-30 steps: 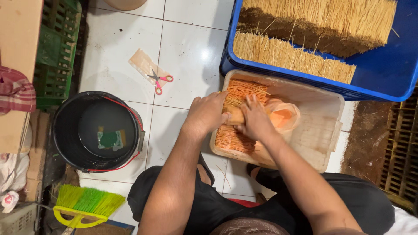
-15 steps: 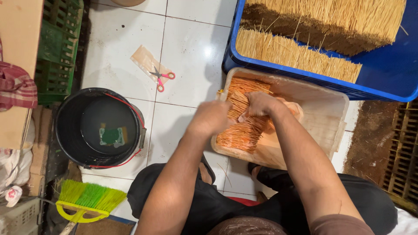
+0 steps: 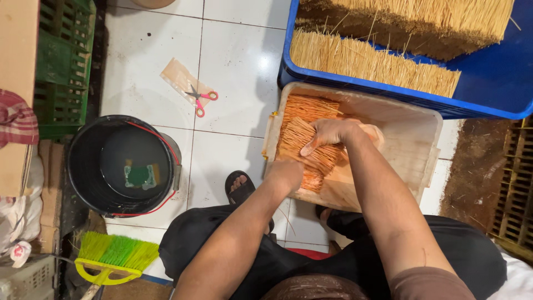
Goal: The person sits on the floor and repeatedly picks up bundles of thin noodles from a blue bin, aligns them, and places them into a clear plastic container. The person continues this process throughout the clip.
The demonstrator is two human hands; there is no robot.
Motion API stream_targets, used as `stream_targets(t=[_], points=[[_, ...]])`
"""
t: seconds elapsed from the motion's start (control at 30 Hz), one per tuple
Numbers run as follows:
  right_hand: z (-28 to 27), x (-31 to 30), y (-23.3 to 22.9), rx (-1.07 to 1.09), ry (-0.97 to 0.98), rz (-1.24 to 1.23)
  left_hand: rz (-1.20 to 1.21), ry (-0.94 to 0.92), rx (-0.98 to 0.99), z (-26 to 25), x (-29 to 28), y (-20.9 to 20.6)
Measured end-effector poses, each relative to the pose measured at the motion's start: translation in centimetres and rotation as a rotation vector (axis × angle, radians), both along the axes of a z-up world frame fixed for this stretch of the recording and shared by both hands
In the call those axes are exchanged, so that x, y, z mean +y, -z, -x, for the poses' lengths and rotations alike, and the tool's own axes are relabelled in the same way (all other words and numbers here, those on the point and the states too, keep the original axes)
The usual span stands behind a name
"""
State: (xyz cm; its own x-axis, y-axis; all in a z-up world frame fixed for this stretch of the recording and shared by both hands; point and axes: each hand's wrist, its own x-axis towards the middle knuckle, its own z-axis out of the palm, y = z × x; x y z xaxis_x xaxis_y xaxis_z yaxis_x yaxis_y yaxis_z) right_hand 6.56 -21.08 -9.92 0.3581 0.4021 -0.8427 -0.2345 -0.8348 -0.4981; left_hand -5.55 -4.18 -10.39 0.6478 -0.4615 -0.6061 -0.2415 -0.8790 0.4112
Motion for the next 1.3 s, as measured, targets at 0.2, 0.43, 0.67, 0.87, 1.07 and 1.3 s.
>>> stream_targets(t=[0.2, 0.43, 0.67, 0.87, 1.07, 1.3], points=[[0.3, -0.9, 0.0, 0.139, 0.133, -0.096, -0.012, 0.034, 0.021, -0.2, -0.1, -0.1], [0.7, -2.4, -0.2, 0.146, 0.245, -0.219, 0.018, -0.046, 0.059, -0.9, 0.1, -3.2], [0.1, -4.0, -0.4, 0.201, 0.281, -0.434, 0.030, -0.020, 0.111, -2.5, -0.3, -7.0], [-3.2, -4.3, -4.4, -0.323, 0.025, -0.111, 0.086, -0.044, -0.052, -5.0, -1.7, -3.9], [-3.1, -1.7, -4.2, -0.835, -0.038, 0.147, 0.280, -0.105, -0.569, -6.8, -2.7, 2.4], [-1.8, -1.3, -3.4, -0.914, -0.020, 0.174, -0.006, -0.066, -0.226, -6.2, -2.3, 1.3]])
